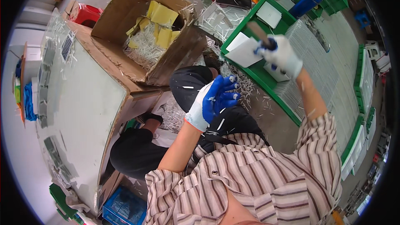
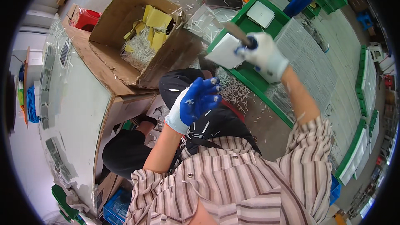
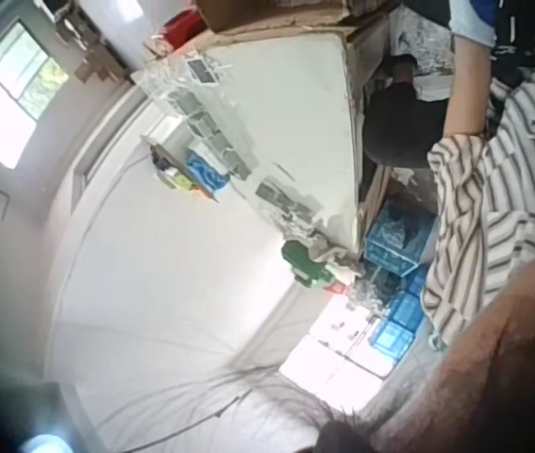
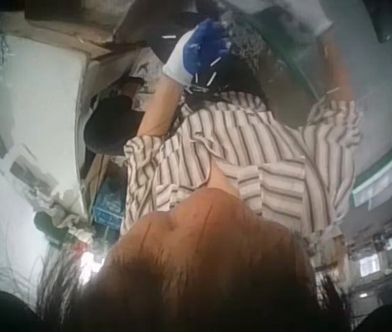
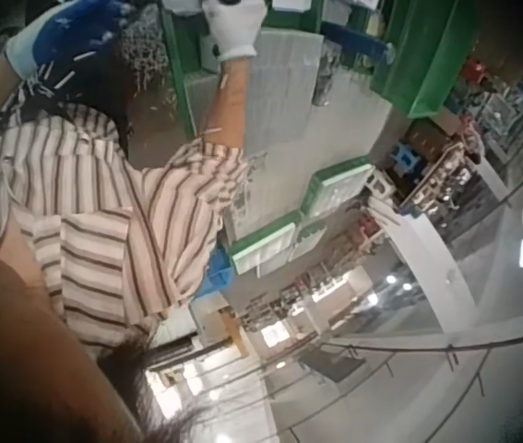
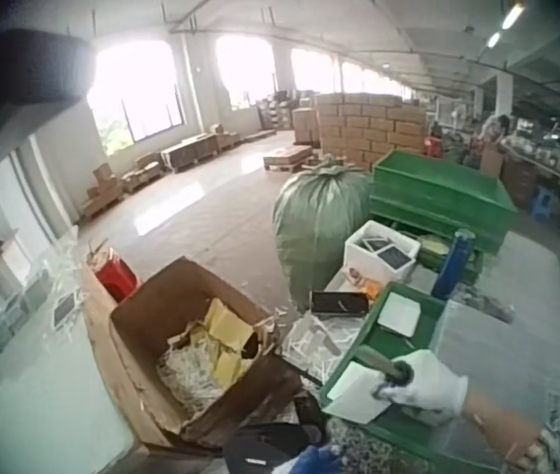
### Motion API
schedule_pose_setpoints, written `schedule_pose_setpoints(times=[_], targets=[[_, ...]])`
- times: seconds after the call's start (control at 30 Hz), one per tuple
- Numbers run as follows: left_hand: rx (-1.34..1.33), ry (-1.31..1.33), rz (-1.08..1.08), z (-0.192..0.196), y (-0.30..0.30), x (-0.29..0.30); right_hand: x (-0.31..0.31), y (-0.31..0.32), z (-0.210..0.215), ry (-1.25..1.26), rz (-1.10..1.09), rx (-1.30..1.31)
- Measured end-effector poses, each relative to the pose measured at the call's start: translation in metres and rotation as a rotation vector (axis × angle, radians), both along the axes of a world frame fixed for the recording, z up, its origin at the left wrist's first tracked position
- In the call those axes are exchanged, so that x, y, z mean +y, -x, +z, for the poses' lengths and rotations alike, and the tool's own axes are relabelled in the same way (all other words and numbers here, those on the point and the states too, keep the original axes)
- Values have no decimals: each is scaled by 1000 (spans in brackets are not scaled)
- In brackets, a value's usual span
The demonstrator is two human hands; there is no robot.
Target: Trimming the edges of small solar panels using a blade.
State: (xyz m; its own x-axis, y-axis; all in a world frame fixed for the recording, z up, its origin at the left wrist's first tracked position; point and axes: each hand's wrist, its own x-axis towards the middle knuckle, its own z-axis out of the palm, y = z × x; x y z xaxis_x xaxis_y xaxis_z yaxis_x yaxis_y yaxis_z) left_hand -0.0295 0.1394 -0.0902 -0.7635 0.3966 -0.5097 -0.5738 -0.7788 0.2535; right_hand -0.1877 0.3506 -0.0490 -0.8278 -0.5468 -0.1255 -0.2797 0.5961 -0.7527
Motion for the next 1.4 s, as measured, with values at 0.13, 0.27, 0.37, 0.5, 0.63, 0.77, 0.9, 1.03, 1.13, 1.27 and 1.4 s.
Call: schedule_pose_setpoints(times=[0.13,0.27,0.37,0.5,0.63,0.77,0.9,1.03,1.13,1.27,1.4], targets=[[-6,187,-54,8,1,11,19,77,-29,-265,-77,-295],[19,252,6,12,-9,10,7,92,-74,-353,-111,-331],[20,338,-7,9,-13,5,4,73,-77,-342,-130,-184],[168,509,107,-12,-15,18,-18,23,-46,239,-153,-283],[366,745,195,-19,3,37,-69,-48,-29,843,-32,-687],[169,667,-8,-9,1,21,-68,-30,-36,413,62,-70],[143,588,200,-19,20,22,-13,63,-86,-283,-311,125],[118,719,135,-39,61,24,-17,72,-116,-514,-273,-48],[74,824,126,-47,85,30,-38,47,-108,-591,-212,-33],[65,841,164,-65,95,38,-34,38,-107,-595,-169,29],[54,921,159,-66,98,41,-29,45,-103,-518,-191,-111]])
